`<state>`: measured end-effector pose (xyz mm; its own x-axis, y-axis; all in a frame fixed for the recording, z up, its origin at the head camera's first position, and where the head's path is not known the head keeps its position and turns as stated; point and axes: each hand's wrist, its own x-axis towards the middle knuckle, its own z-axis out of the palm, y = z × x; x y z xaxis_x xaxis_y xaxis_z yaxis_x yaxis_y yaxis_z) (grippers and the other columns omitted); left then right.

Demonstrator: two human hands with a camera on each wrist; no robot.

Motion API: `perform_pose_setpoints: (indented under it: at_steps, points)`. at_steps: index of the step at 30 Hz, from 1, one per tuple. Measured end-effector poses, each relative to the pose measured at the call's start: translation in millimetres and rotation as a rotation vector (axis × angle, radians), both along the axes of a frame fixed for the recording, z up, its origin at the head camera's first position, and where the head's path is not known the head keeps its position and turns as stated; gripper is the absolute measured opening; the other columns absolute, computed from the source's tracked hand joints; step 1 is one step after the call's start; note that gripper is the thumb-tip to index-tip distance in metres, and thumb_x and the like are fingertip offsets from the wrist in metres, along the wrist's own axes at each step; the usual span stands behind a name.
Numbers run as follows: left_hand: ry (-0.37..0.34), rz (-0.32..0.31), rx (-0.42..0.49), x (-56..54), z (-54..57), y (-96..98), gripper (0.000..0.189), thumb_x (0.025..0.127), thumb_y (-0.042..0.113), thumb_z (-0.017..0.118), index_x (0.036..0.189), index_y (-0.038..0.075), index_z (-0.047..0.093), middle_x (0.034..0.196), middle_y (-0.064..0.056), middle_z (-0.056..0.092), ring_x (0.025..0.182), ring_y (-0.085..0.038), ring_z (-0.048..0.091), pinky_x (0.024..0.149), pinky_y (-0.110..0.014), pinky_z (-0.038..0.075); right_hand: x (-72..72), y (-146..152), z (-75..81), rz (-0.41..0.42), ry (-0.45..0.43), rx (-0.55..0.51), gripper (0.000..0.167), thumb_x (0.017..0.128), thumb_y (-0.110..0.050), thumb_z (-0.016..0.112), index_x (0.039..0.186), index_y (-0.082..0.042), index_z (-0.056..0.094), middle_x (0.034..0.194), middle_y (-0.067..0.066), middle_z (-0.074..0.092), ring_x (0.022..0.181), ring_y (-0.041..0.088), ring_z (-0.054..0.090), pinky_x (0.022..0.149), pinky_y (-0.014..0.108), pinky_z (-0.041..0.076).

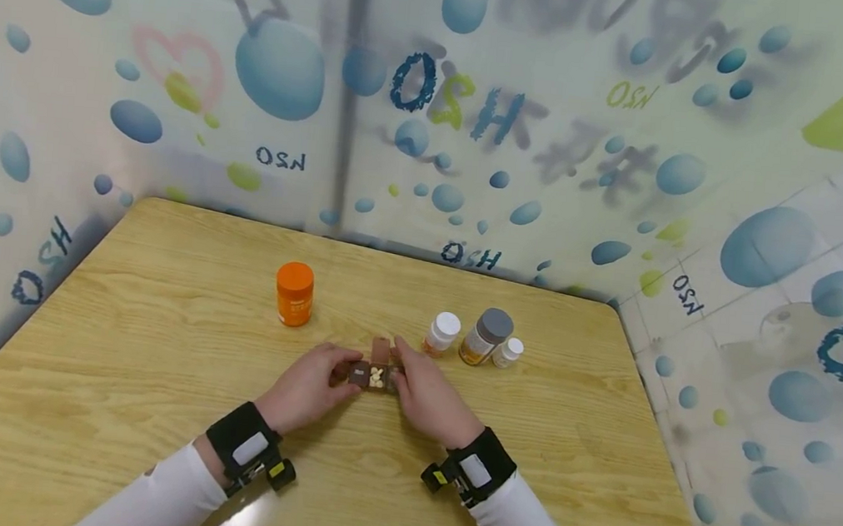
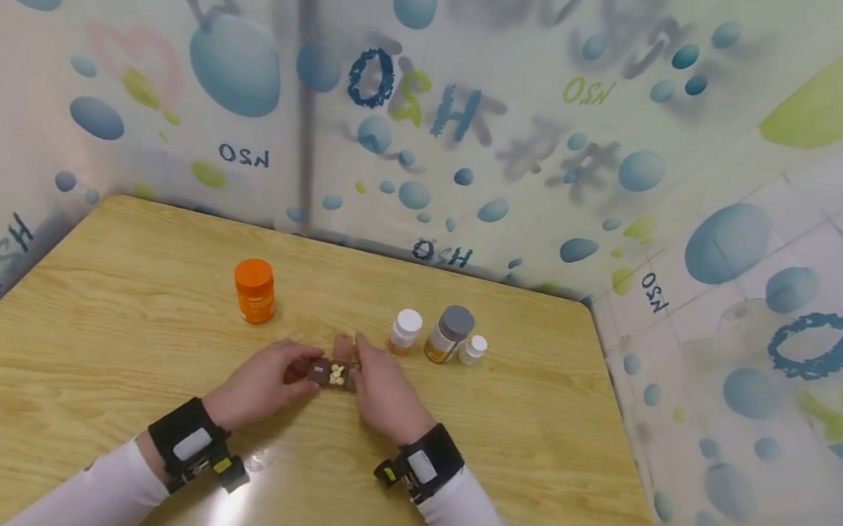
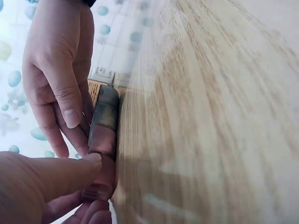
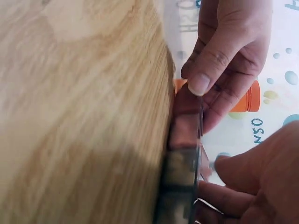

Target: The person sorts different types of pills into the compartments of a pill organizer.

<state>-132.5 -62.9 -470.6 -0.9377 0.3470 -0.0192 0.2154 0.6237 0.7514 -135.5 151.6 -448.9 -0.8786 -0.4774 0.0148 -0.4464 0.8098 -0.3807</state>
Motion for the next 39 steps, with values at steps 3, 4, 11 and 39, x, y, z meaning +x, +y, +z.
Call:
perform_pose_setpoints:
  at_steps: [3, 4, 11, 39]
  points:
    - [-0.031, -0.002, 0.015, -1.0, -1.2, -0.7, 0.045, 0.080, 0.026, 0.071, 0.122, 0.016, 0.057, 0.099, 0.005, 0.055, 0.084, -0.008, 0.054, 0.073, -0.026, 0.046, 0.4, -2, -1.6, -0.006, -0.030, -0.072, 0.055, 0.096, -0.020, 0.046, 0.143, -0.005, 0.022, 0.126, 0.007, 0.053, 0.118, 0.018, 0.046, 0.095, 0.037, 0.040]
    - [-0.036, -0.001, 0.014, -1.4, -1.4, -1.0, 0.045, 0.080, 0.026, 0.071, 0.122, 0.016, 0.057, 0.099, 0.005, 0.055, 0.084, -0.008, 0.054, 0.072, -0.026, 0.046, 0.3, -2, -1.6, -0.008, -0.036, -0.105, 0.054, 0.096, -0.020, 0.046, 0.143, -0.005, 0.023, 0.124, 0.006, 0.054, 0.117, 0.017, 0.047, 0.094, 0.037, 0.040]
    - [-0.063, 0.006, 0.009, -2.3, -0.3, -2.1, 0.045, 0.080, 0.027, 0.071, 0.121, 0.018, 0.057, 0.098, 0.005, 0.056, 0.082, -0.005, 0.054, 0.072, -0.025, 0.046, 0.1, -3, -5.5, 0.005, -0.029, -0.180, 0.034, 0.097, -0.030, 0.042, 0.126, -0.015, 0.053, 0.111, -0.007, 0.057, 0.103, 0.005, 0.052, 0.086, 0.031, 0.045]
    - [-0.079, -0.005, 0.011, -2.9, 2.5, -2.6, 0.044, 0.080, 0.026, 0.071, 0.121, 0.017, 0.057, 0.096, 0.004, 0.056, 0.080, -0.006, 0.055, 0.071, -0.025, 0.047, 2.1, -8, -15.1, 0.015, 0.098, -0.107, 0.027, 0.086, -0.029, 0.063, 0.112, -0.020, 0.063, 0.107, -0.010, 0.054, 0.097, 0.006, 0.050, 0.082, 0.028, 0.045]
